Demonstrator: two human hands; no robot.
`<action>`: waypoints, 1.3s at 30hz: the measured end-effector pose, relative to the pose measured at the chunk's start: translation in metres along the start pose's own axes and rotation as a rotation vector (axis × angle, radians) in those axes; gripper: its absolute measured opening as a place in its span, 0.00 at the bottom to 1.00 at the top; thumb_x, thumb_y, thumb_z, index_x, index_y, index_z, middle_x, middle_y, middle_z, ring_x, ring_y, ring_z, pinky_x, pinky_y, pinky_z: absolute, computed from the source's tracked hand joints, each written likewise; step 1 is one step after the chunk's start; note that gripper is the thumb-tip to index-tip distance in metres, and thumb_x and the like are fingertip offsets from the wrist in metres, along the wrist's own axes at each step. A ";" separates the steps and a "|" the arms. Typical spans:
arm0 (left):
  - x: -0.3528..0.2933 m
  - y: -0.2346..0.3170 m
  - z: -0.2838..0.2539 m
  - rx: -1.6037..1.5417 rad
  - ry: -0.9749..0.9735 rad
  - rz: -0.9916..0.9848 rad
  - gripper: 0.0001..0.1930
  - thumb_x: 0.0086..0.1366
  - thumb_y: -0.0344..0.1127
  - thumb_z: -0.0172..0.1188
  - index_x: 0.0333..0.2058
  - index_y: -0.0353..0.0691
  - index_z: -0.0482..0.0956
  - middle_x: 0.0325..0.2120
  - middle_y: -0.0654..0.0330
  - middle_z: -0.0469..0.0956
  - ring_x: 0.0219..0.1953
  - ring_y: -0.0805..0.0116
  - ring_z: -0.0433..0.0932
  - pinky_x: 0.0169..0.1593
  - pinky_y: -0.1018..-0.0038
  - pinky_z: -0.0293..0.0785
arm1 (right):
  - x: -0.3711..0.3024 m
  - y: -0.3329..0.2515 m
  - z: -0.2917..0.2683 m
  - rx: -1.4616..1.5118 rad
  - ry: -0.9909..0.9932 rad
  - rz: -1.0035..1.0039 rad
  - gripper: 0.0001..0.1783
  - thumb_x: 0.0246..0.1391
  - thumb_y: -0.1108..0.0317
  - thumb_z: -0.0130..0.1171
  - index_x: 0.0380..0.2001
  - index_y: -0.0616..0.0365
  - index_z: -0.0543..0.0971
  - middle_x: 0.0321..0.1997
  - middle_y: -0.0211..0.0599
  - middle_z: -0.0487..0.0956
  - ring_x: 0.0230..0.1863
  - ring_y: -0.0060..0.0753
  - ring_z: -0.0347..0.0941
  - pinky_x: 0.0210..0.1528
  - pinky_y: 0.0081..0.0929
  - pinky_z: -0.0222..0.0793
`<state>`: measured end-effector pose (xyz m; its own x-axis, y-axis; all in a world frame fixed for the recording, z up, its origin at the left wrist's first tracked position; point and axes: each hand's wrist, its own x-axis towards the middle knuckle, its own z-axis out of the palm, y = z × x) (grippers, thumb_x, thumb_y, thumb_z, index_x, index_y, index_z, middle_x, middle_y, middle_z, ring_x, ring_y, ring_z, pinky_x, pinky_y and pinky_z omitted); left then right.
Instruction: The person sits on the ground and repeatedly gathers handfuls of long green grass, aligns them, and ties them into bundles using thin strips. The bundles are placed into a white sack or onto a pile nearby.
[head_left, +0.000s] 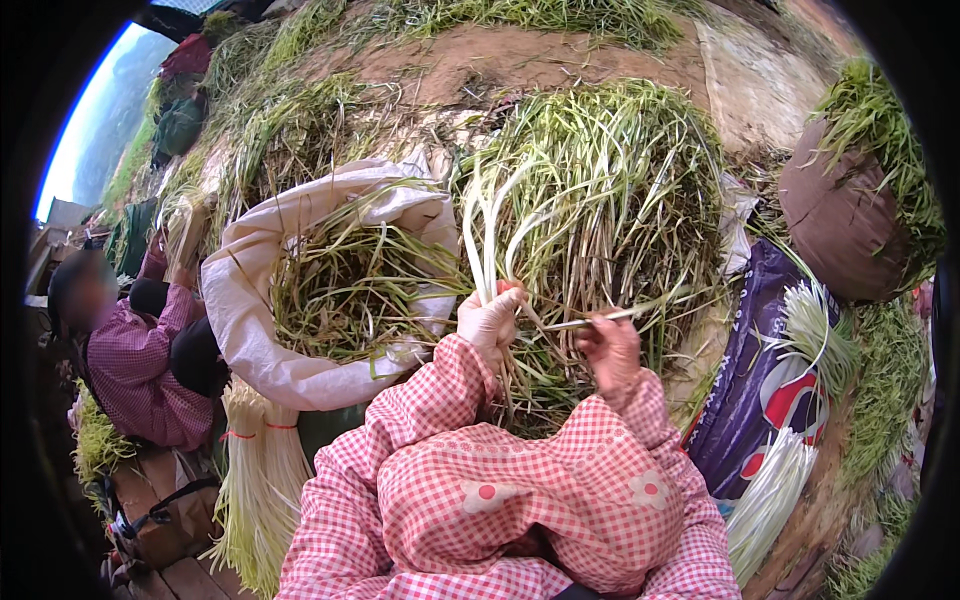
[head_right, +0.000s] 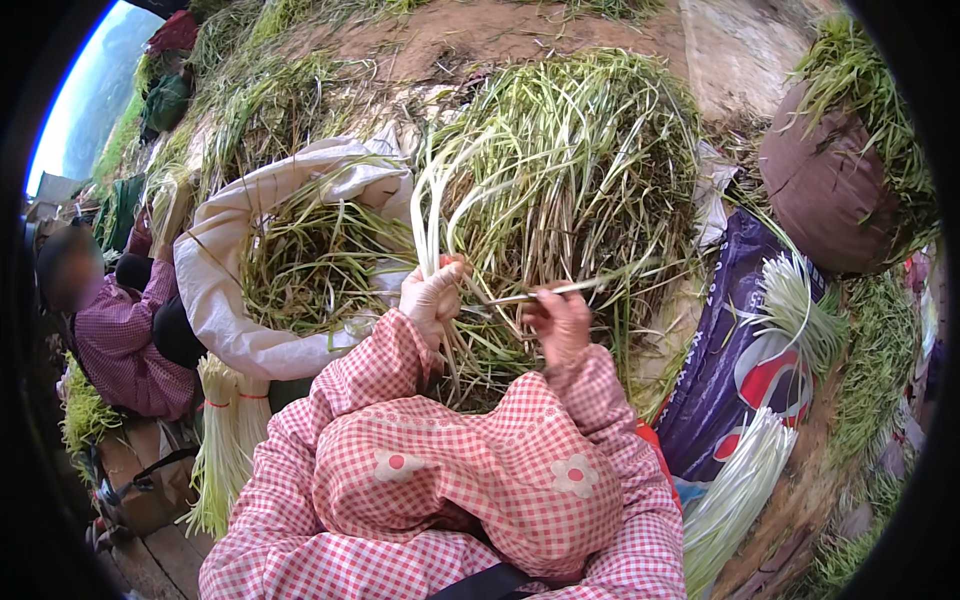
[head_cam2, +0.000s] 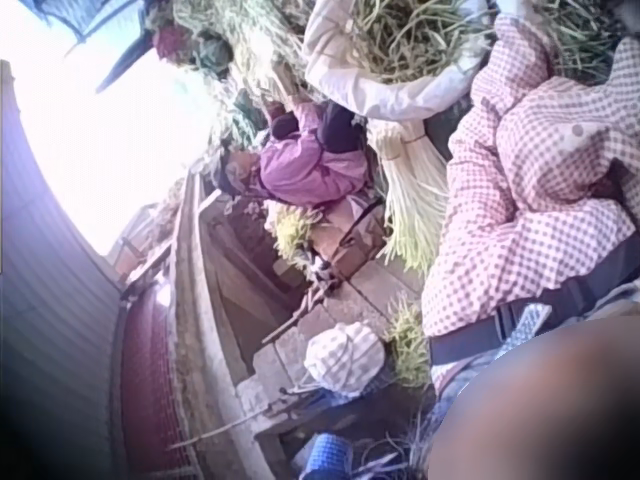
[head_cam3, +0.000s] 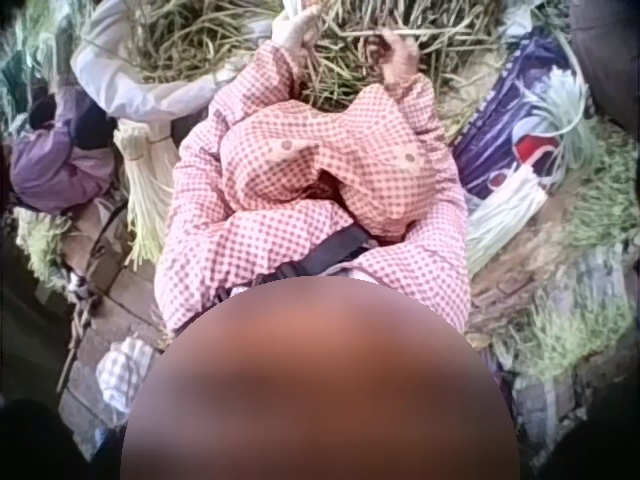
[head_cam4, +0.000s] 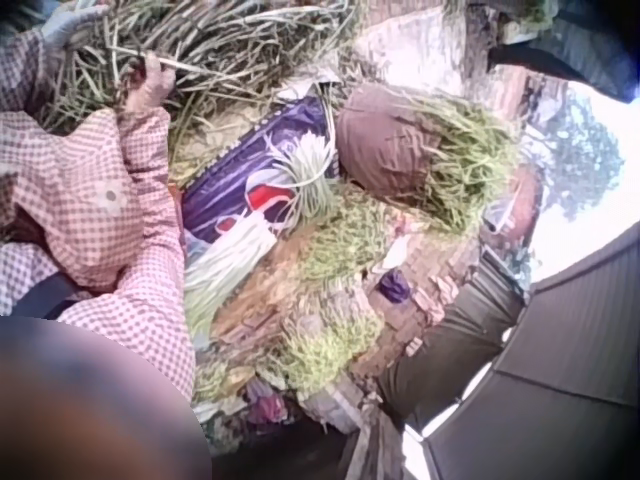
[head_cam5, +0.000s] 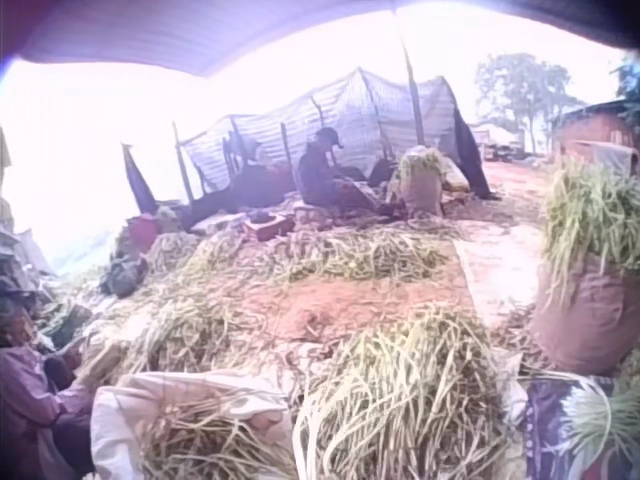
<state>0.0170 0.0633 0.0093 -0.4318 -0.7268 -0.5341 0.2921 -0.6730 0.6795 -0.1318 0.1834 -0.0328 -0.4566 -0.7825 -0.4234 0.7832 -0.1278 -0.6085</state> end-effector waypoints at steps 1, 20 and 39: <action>0.001 0.003 -0.003 -0.023 -0.023 0.021 0.08 0.54 0.31 0.61 0.33 0.38 0.74 0.16 0.66 0.72 0.06 0.84 0.53 0.10 0.83 0.45 | -0.001 -0.004 -0.010 -0.053 0.126 -0.006 0.04 0.47 0.77 0.53 0.28 0.60 0.70 0.26 0.40 0.75 0.23 0.29 0.74 0.20 0.20 0.75; -0.003 0.003 -0.013 0.102 -0.237 -0.129 0.12 0.53 0.29 0.61 0.37 0.36 0.73 0.22 0.62 0.76 0.08 0.85 0.57 0.11 0.87 0.47 | 0.026 -0.069 0.056 -0.450 0.180 -0.171 0.04 0.52 0.70 0.51 0.32 0.54 0.75 0.27 0.33 0.76 0.23 0.21 0.72 0.20 0.14 0.70; 0.008 0.054 -0.032 -0.208 0.057 0.257 0.08 0.60 0.34 0.54 0.36 0.36 0.72 0.25 0.59 0.76 0.07 0.83 0.53 0.09 0.85 0.47 | -0.023 -0.027 -0.109 -1.179 -0.134 0.105 0.10 0.51 0.63 0.51 0.25 0.59 0.73 0.22 0.32 0.72 0.24 0.23 0.67 0.29 0.22 0.65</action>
<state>0.0568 0.0164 0.0259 -0.2750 -0.8788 -0.3900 0.5556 -0.4763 0.6815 -0.1883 0.2711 -0.0801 -0.3102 -0.8221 -0.4774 -0.0890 0.5251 -0.8464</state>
